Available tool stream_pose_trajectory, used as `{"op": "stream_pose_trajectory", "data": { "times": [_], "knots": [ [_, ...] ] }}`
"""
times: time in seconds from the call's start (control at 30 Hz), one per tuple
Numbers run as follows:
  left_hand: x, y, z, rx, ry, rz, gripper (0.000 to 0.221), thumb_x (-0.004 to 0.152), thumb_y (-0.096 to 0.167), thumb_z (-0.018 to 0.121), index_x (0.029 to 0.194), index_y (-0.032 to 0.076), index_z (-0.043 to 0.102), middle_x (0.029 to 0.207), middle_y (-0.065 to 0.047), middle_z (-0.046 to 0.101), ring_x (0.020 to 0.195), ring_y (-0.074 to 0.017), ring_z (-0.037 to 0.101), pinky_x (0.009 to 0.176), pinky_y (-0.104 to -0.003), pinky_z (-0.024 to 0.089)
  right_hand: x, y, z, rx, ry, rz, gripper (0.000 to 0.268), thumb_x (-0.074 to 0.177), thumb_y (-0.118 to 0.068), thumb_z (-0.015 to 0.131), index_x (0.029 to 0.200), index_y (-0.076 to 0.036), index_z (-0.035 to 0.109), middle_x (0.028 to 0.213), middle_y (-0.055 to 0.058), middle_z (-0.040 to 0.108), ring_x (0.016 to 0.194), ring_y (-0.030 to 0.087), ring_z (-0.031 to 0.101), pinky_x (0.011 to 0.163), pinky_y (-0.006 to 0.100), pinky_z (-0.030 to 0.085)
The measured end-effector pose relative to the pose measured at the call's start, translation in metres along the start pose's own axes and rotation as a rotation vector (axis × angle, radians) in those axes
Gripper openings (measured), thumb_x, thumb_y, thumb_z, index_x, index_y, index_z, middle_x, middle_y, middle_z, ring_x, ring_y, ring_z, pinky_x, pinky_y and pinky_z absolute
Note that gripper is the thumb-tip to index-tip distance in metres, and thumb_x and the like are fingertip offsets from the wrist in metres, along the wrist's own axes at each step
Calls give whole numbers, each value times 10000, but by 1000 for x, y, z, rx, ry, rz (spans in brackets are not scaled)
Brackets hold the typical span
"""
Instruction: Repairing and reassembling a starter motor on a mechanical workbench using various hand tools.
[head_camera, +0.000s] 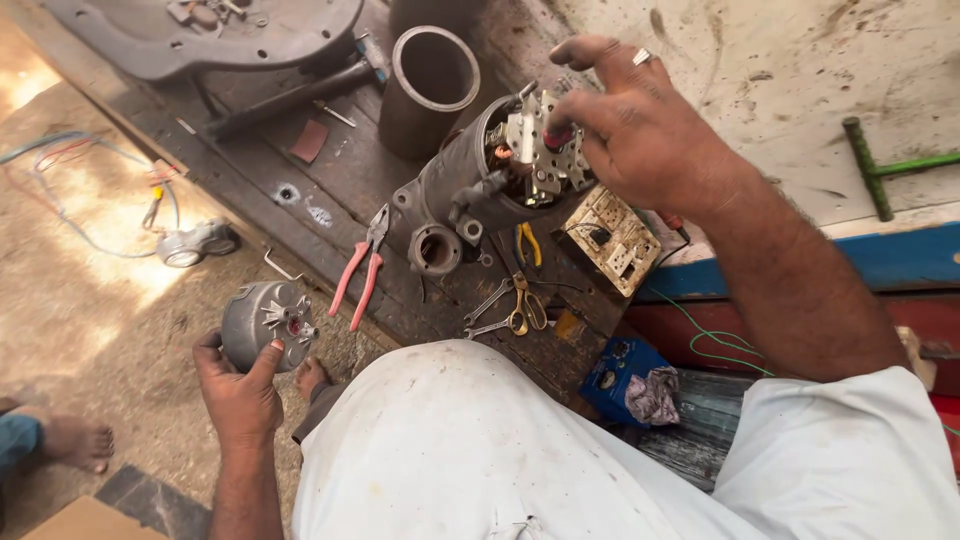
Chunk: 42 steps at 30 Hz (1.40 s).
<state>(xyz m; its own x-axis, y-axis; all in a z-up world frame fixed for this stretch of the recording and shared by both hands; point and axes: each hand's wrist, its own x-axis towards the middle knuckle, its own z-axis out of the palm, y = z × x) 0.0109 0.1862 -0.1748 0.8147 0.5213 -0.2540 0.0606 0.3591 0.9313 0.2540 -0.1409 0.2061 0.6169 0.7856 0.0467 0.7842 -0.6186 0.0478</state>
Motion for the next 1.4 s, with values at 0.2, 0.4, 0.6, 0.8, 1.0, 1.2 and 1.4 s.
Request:
{"op": "stream_pose_trajectory", "data": {
  "times": [0.2,0.4,0.6,0.8,1.0,1.2,1.4],
  "knots": [
    [14,19,25,28,-23,-127,603,898,-29,736,1369,68,374,1338,-186,573,1242,-250,639,1089,-381,542,-4,12,2,-320,48,-75,189,974,-67,725,1103,-201,759,1522,111,498,1417,246,497,1178,523,336],
    [21,21,34,85,-30,-167,606,887,-18,736,1365,68,373,1325,-191,587,1216,-266,650,1069,-391,543,-6,1,-6,-105,8,-84,292,870,-4,687,1004,-245,785,1501,117,483,1420,277,475,1190,516,336],
    [18,18,32,56,-42,-139,595,887,-23,735,1359,57,382,1329,-184,581,1218,-261,649,1067,-388,548,-33,18,2,130,110,90,315,929,55,568,1079,-127,777,1549,162,439,1524,310,431,1293,494,411],
    [10,13,26,35,-31,-83,590,906,-43,731,1377,47,387,1349,-172,567,1233,-240,635,1073,-365,539,-59,-1,42,916,348,407,289,934,34,494,1077,-66,725,1543,178,400,1558,345,357,1298,498,358],
    [5,7,23,8,-21,-83,586,895,-63,722,1365,48,392,1333,-170,571,1205,-238,643,1041,-366,558,-52,-8,58,952,376,486,273,940,7,493,1061,-42,733,1632,207,386,1580,377,327,1337,521,305],
    [-7,23,30,20,13,-106,581,890,-67,712,1353,66,387,1310,-167,574,1190,-245,653,1026,-372,571,-43,8,67,595,417,405,311,904,0,503,1080,-26,758,1669,246,331,1617,418,237,1342,565,231],
    [-15,16,26,-7,10,-83,578,884,-74,713,1345,73,396,1306,-165,579,1179,-241,652,1024,-370,568,-42,1,62,898,333,507,313,904,-36,503,1110,-40,739,1662,211,339,1590,382,276,1317,542,233]
  ]
}}
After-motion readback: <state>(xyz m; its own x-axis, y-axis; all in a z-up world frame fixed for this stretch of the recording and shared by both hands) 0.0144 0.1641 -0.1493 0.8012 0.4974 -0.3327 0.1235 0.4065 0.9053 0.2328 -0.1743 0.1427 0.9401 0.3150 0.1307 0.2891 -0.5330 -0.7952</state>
